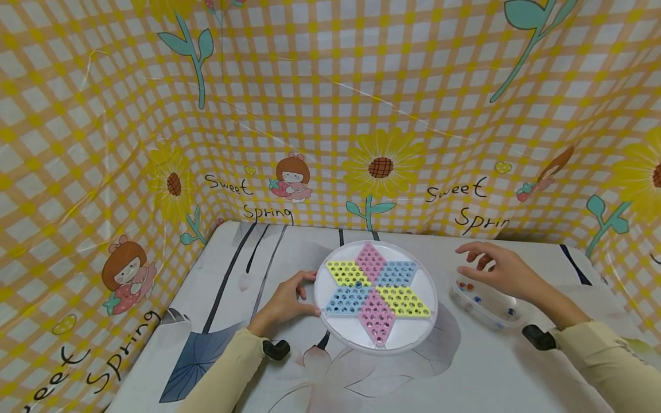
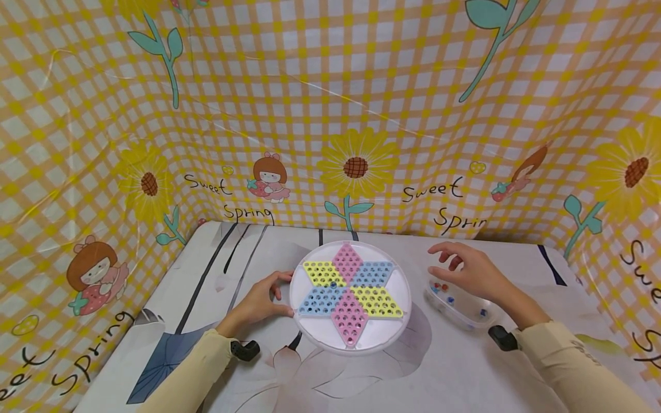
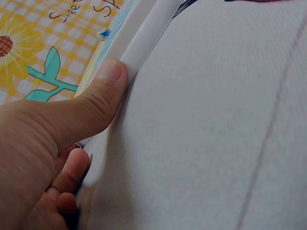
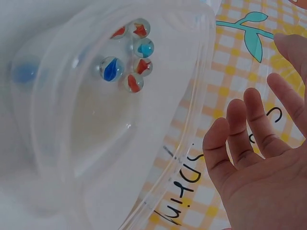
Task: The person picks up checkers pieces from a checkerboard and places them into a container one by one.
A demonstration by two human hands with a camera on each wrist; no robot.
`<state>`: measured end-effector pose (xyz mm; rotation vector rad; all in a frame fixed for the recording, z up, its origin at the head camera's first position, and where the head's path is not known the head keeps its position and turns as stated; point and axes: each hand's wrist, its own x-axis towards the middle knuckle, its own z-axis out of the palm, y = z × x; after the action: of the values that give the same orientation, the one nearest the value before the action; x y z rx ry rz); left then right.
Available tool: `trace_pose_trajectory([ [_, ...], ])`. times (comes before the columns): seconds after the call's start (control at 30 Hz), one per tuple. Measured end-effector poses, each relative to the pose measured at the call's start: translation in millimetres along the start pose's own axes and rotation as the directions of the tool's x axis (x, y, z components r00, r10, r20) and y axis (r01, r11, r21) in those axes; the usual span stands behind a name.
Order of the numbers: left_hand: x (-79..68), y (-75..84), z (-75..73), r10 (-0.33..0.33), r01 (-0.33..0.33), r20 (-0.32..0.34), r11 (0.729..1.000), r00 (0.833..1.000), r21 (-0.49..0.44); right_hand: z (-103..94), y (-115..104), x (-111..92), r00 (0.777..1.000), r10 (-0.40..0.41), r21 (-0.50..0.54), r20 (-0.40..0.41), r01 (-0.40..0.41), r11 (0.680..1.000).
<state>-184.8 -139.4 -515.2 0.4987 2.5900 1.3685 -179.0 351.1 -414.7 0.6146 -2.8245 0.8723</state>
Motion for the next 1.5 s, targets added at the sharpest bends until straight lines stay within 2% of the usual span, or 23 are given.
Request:
trace_pose_trajectory([
  [0.67, -0.2, -0.8, 0.0, -0.005, 0.005, -0.002, 1.000, 1.000, -0.002, 9.8, -24, 28, 0.998, -0.013, 0.022, 0.055, 0.011, 1.000],
  [1.2, 1.2, -2.6, 0.4, 0.016, -0.016, -0.007, 1.000, 1.000, 0.005, 24.3, -33, 45, 0.996, -0.039, 0.039, 0.075, 0.036, 0.999],
  [1.5, -0.1, -1.8, 0.3, -0.002, 0.002, -0.004, 1.000, 1.000, -0.009, 37.6, -42, 56, 0.993, -0.062, 0.088, 0.096, 0.054, 0.995],
])
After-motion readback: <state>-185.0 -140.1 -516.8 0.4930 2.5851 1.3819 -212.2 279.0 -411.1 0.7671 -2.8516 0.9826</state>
